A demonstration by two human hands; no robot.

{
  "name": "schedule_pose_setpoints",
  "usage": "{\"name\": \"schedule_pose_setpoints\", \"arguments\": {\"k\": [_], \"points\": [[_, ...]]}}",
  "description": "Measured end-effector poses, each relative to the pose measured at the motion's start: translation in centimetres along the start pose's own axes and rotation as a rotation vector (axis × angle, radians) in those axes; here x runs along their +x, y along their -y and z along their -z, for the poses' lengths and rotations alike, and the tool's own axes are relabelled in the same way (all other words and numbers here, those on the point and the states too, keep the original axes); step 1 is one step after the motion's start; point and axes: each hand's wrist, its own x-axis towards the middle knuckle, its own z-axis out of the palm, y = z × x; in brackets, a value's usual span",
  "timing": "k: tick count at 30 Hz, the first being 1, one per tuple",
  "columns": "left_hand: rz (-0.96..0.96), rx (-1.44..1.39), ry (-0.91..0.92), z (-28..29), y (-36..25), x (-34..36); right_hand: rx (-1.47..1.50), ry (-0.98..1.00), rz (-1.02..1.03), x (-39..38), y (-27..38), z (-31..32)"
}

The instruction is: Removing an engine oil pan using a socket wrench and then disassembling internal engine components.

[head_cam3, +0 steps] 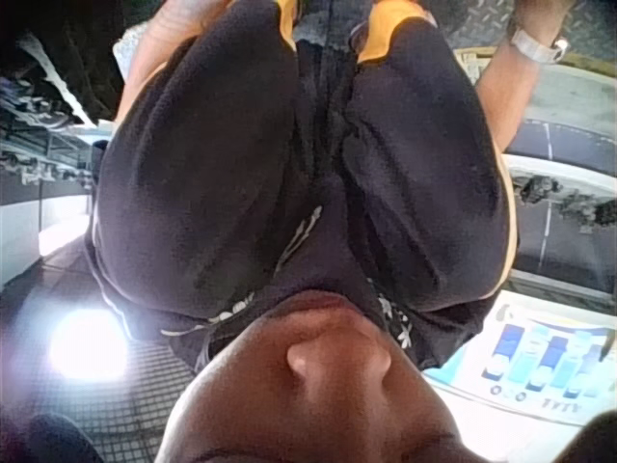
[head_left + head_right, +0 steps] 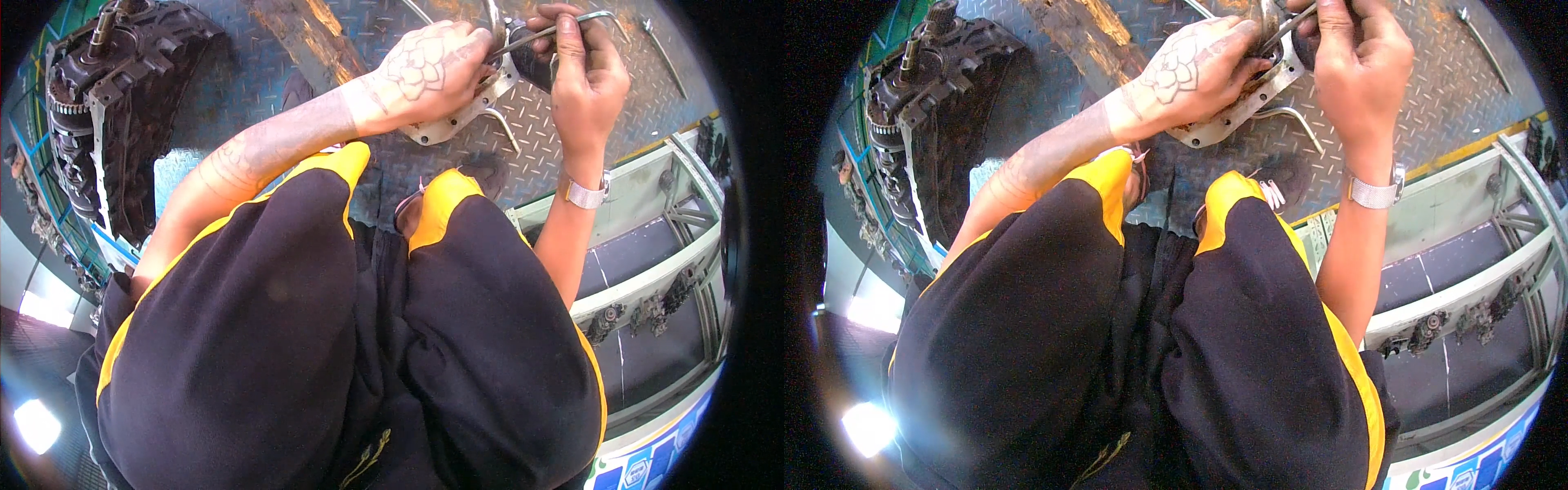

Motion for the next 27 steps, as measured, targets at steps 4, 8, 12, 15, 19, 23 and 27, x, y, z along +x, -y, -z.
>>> {"name": "schedule_pose_setpoints", "arguments": {"k": [4,8,12,15,19,23,27], "points": [[-0.031,0.042,0.050,-0.3,-0.2,0.1,-0.020,-0.008,0.027,0.4,-0.4,0.2],[-0.080,0.082,0.061,-0.5,0.1,0.0,-0.103,-0.044,-0.070,1.1,0.8,0.6],[-0.013,-0.025,0.018,-0.9,-0.1,-0.1,-0.197,-0.037,-0.098,1.2,1.0,1.7],[0.048,-0.041,0.007,-0.3,0.1,-0.7,-0.149,-0.050,-0.080,1.1,0.6,0.3],[0.068,-0.012,0.002,-0.4,-0.4,-0.5,-0.162,0.016,-0.113,1.0,1.4,0.5],[0.039,0.021,-0.005,-0.2,-0.5,-0.6,-0.155,0.184,-0.080,1.3,2.1,1.6],[-0.003,0.082,0.015,-0.3,-0.7,0.0,-0.226,0.077,-0.028,1.4,1.9,1.5]]}}
